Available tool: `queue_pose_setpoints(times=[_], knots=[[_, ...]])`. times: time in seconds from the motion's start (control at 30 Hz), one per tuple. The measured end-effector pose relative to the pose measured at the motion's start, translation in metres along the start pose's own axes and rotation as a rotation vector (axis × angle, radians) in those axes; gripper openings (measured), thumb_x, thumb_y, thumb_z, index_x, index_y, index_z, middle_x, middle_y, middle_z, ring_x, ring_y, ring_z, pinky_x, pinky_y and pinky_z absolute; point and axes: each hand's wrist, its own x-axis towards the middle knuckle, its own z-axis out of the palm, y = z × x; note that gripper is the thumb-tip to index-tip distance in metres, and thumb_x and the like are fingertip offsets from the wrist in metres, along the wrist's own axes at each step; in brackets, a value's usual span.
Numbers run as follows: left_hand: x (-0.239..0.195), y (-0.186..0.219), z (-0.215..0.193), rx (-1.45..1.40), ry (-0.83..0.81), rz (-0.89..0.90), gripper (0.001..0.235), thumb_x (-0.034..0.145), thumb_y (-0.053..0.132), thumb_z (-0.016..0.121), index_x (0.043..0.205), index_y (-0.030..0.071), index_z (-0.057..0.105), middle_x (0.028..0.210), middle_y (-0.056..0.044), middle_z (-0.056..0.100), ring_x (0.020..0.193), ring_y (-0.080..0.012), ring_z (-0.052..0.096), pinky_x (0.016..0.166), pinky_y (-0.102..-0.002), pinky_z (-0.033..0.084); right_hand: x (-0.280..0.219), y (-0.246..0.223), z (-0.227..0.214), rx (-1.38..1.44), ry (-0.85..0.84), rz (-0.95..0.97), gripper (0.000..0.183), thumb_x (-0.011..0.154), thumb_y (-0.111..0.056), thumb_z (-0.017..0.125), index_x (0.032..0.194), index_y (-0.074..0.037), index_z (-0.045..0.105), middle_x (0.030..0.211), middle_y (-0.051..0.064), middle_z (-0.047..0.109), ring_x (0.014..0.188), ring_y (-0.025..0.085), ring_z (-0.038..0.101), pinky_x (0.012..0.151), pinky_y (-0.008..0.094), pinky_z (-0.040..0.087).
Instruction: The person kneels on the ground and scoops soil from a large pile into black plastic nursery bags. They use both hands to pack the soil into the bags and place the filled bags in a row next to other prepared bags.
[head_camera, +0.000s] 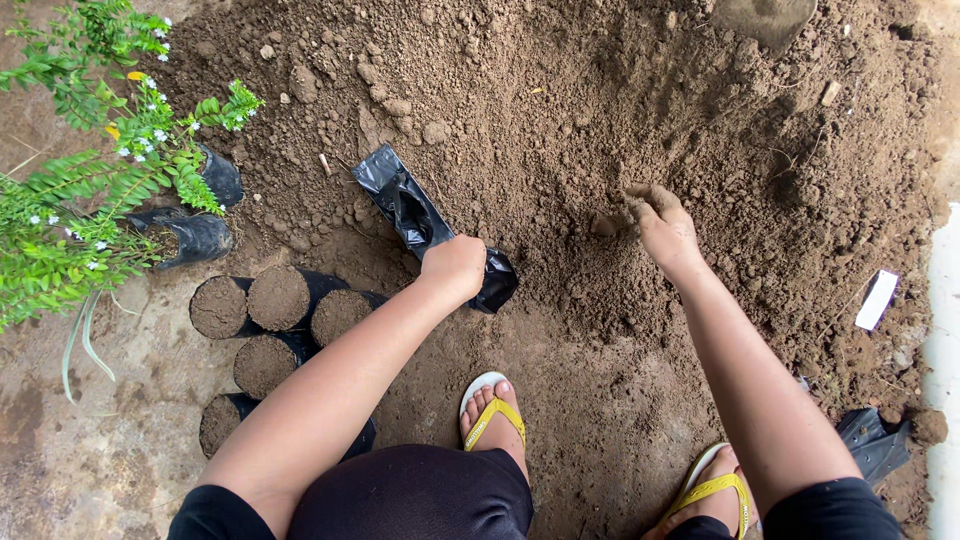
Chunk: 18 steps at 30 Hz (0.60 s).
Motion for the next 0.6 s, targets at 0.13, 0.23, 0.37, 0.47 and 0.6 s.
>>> queue_pose_setpoints(times=[0.13,0.23,0.37,0.47,0.6], knots=[[0.0,0.0,-0.02,-0.154,-0.05,0.132,0.025,0.104,0.027,0.054,0.089,0.012,0.068,0.088,-0.001,0.07,0.081,-0.0192,0.067,0.087,-0.028,0.047,0.017,0.014,0.025,-0.065,0.053,-0.094,0.022,0.102,-0.022,0.07,0.122,-0.016,0.076,0.122,0.015,0.068,0.126,0.035,0.062,0.107,0.051,0.05],[0.023,0.015,-0.017,-0.004,-0.348,-0.221,0.016,0.088,0.025,0.064,0.079,0.018,0.075,0.078,-0.001,0.075,0.078,-0.0283,0.076,0.063,-0.044,0.06,-0.007,0.002,0.052,-0.611,-0.13,-0.168,0.058,0.092,-0.026,0.076,0.148,-0.021,0.062,0.148,0.02,0.056,0.132,0.042,0.056,0.105,0.056,0.052],[0.025,0.031,-0.037,-0.06,-0.417,-0.272,0.016,0.089,0.022,0.067,0.079,0.013,0.076,0.082,-0.006,0.076,0.077,-0.031,0.075,0.067,-0.049,0.06,-0.018,0.017,0.075,-0.775,-0.131,-0.131,0.039,0.109,-0.027,0.047,0.146,-0.018,0.059,0.144,0.022,0.055,0.131,0.041,0.057,0.105,0.05,0.05],[0.018,0.036,-0.055,-0.088,-0.416,-0.269,0.019,0.091,0.018,0.064,0.079,0.008,0.076,0.082,-0.009,0.076,0.077,-0.0317,0.074,0.068,-0.049,0.06,0.003,0.039,0.068,-0.6,-0.13,-0.016,0.039,0.112,-0.025,0.038,0.141,-0.008,0.058,0.134,0.025,0.063,0.126,0.042,0.063,0.106,0.054,0.051],[0.006,0.067,-0.122,-0.241,-0.37,-0.438,0.028,0.101,0.013,0.057,0.116,0.0,0.076,0.096,-0.012,0.074,0.09,-0.0226,0.074,0.085,-0.026,0.056,-0.007,-0.007,0.042,-0.893,-0.045,-0.067,0.054,0.115,-0.046,0.041,0.111,-0.001,0.07,0.093,0.018,0.074,0.092,0.03,0.077,0.08,0.041,0.064]])
